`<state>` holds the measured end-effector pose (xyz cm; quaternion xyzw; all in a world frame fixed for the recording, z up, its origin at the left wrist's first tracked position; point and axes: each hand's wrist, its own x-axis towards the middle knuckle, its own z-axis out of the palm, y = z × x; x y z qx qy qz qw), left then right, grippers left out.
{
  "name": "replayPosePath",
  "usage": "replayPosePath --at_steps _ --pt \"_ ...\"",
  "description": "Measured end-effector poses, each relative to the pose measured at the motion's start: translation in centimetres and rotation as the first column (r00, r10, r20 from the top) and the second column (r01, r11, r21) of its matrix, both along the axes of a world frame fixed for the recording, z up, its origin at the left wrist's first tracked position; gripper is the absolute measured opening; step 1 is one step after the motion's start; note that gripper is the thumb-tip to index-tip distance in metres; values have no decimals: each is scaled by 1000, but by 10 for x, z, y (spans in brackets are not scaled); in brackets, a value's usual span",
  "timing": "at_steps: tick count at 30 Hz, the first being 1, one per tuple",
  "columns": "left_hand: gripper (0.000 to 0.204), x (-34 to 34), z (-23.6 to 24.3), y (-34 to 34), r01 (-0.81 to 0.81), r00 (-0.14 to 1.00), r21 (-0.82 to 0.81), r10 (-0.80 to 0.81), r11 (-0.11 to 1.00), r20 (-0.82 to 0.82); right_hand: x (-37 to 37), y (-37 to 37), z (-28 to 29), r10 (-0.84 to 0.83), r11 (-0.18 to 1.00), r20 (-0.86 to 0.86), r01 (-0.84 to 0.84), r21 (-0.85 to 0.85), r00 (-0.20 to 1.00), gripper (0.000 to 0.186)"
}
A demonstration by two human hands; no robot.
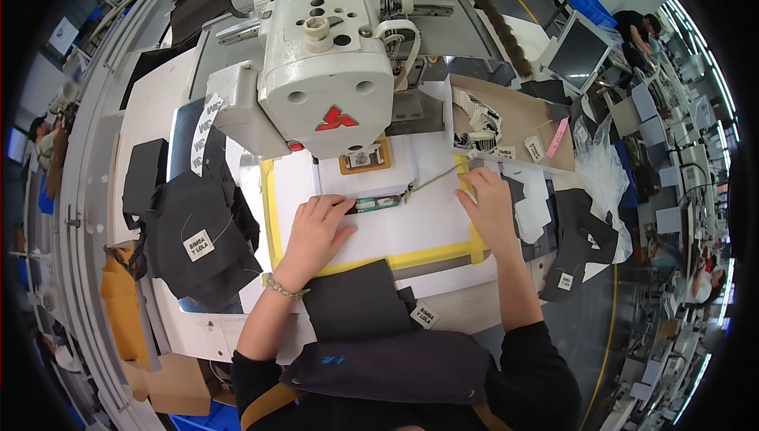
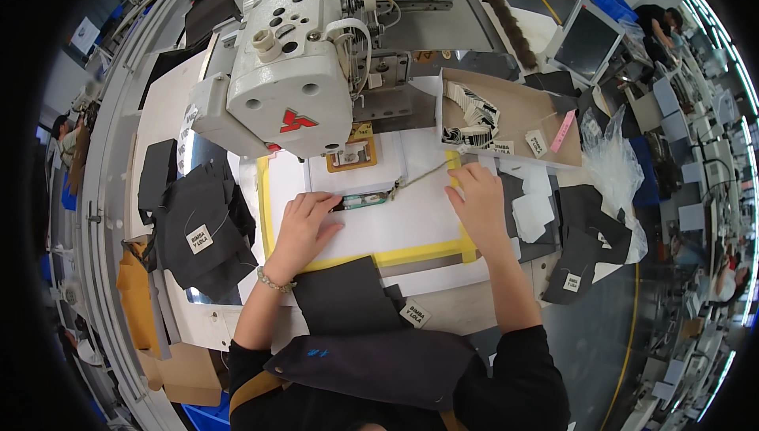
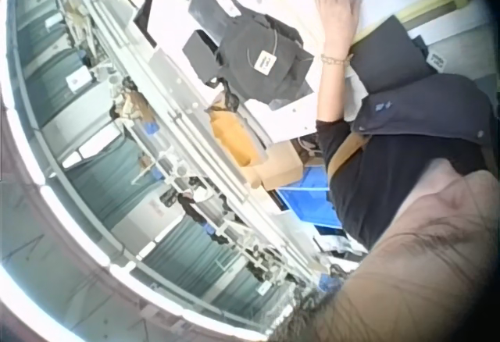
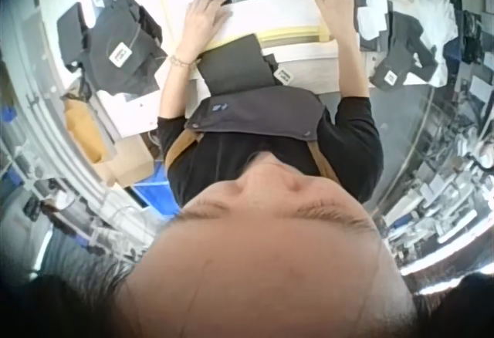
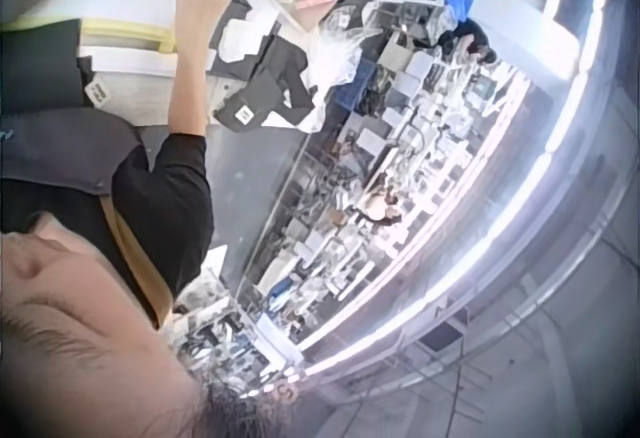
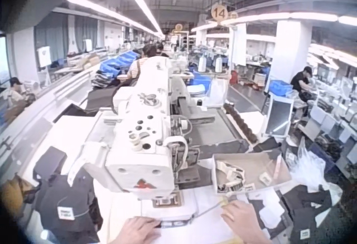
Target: The person sews white rectangular labels onto black fabric pieces using a sewing machine. They repeatedly pick up a fabric piece, place it under the needle, sew the label, and then remove the finished piece. The process is repeated multiple times throughout the video.
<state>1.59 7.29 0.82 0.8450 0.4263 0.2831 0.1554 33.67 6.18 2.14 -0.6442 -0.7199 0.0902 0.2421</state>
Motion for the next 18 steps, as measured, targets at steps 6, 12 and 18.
replayPosePath --at_steps 6,12,18 --pt "33 14 -5 6 48 999 -103 -49 994 -14 13 -18 25 -5 951 -119 -32 -309 993 31" --pt "34 35 -4 -7 239 970 -178 -227 955 84 23 -20 15 17 950 -215 -83 -302 977 25" --pt "37 37 12 -13 319 947 -256 -296 912 126 18 -20 30 -118 845 -712 -308 -438 692 32"
